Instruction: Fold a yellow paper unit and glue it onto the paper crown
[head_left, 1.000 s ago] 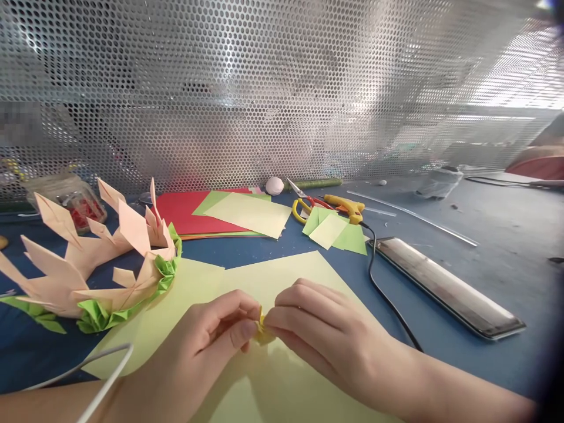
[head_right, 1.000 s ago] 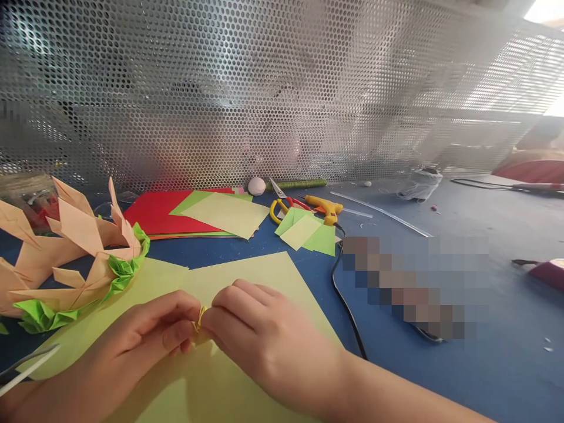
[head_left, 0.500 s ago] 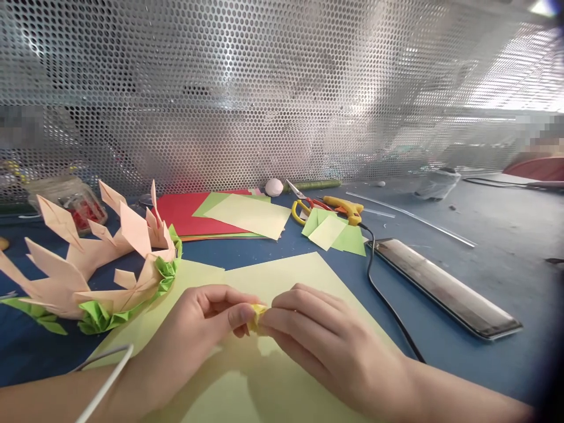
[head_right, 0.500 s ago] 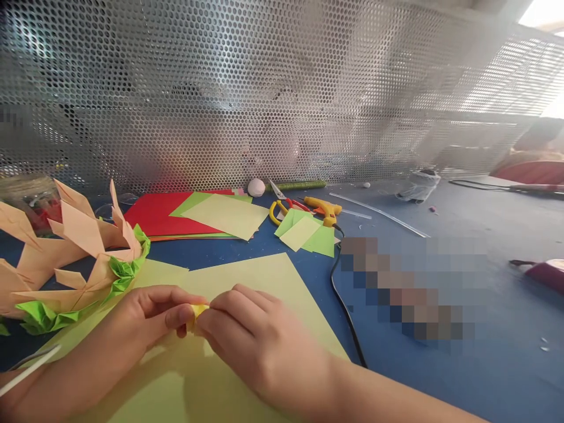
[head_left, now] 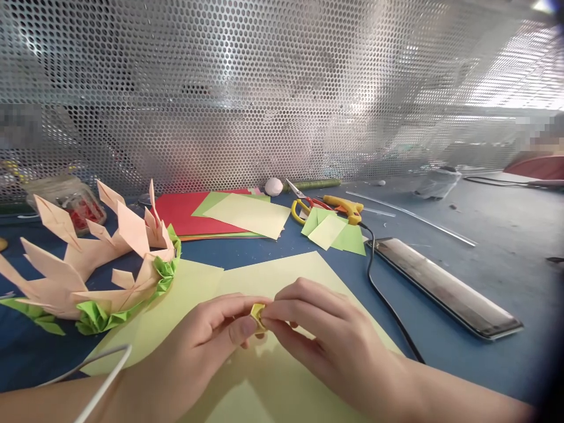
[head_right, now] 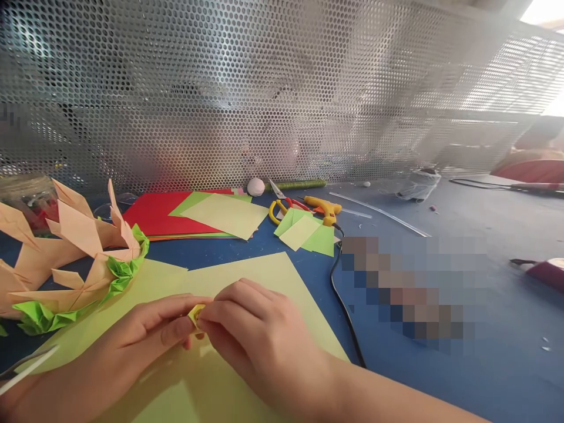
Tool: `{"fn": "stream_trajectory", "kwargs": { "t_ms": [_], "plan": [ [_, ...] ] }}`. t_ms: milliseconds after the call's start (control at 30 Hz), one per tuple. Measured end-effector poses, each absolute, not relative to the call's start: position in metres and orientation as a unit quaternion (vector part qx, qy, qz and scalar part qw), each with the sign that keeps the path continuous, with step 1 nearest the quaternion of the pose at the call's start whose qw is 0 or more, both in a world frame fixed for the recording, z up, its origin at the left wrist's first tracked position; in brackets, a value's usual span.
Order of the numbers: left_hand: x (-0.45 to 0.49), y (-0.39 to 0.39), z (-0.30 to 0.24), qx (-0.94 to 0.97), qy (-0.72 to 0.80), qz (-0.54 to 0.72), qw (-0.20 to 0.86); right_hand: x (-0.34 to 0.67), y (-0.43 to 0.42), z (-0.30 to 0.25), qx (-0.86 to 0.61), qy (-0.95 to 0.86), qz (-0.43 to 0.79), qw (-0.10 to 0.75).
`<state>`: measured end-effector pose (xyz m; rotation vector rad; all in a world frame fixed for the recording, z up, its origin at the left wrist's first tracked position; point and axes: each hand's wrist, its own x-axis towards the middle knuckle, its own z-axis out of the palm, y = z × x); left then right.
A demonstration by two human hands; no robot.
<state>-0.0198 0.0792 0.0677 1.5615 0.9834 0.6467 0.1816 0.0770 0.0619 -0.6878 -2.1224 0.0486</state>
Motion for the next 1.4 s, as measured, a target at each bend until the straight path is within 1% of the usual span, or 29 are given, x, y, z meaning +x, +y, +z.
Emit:
{"fn": "stream_trajectory", "kwargs": {
  "t_ms": [167,233,367,467,567,700,767,900,1133,1300,1400],
  "plan": [
    [-0.028,0.074,0.059,0.689,0.436,0.274,0.51,0.181,0.076,0.064,-0.232,-0.873,0.017,0.429],
    [-0.029,0.073,0.059,0.696,0.436,0.259,0.508,0.182,0.075,0.065,-0.212,-0.884,0.011,0.417],
    [-0.026,0.076,0.068,0.716,0.382,0.225,0.539,0.185,0.071,0.068,-0.188,-0.9,-0.011,0.394],
    [-0.023,0.08,0.072,0.707,0.349,0.234,0.569,0.187,0.071,0.07,-0.156,-0.916,-0.018,0.369],
    [-0.023,0.084,0.069,0.675,0.365,0.248,0.591,0.187,0.071,0.072,-0.147,-0.926,-0.005,0.348],
    [-0.021,0.086,0.063,0.629,0.41,0.294,0.591,0.185,0.072,0.07,-0.173,-0.928,-0.013,0.329],
    [-0.019,0.085,0.063,0.619,0.413,0.307,0.593,0.184,0.072,0.068,-0.198,-0.921,-0.003,0.336],
    [-0.018,0.085,0.065,0.613,0.424,0.307,0.592,0.183,0.071,0.064,-0.219,-0.899,0.039,0.377],
    [-0.021,0.086,0.065,0.625,0.439,0.316,0.562,0.183,0.076,0.059,-0.252,-0.866,0.045,0.43],
    [-0.017,0.08,0.071,0.6,0.436,0.31,0.594,0.182,0.08,0.059,-0.286,-0.837,0.074,0.461],
    [-0.016,0.079,0.073,0.635,0.435,0.306,0.561,0.182,0.079,0.06,-0.284,-0.835,0.084,0.463]
  ]
}}
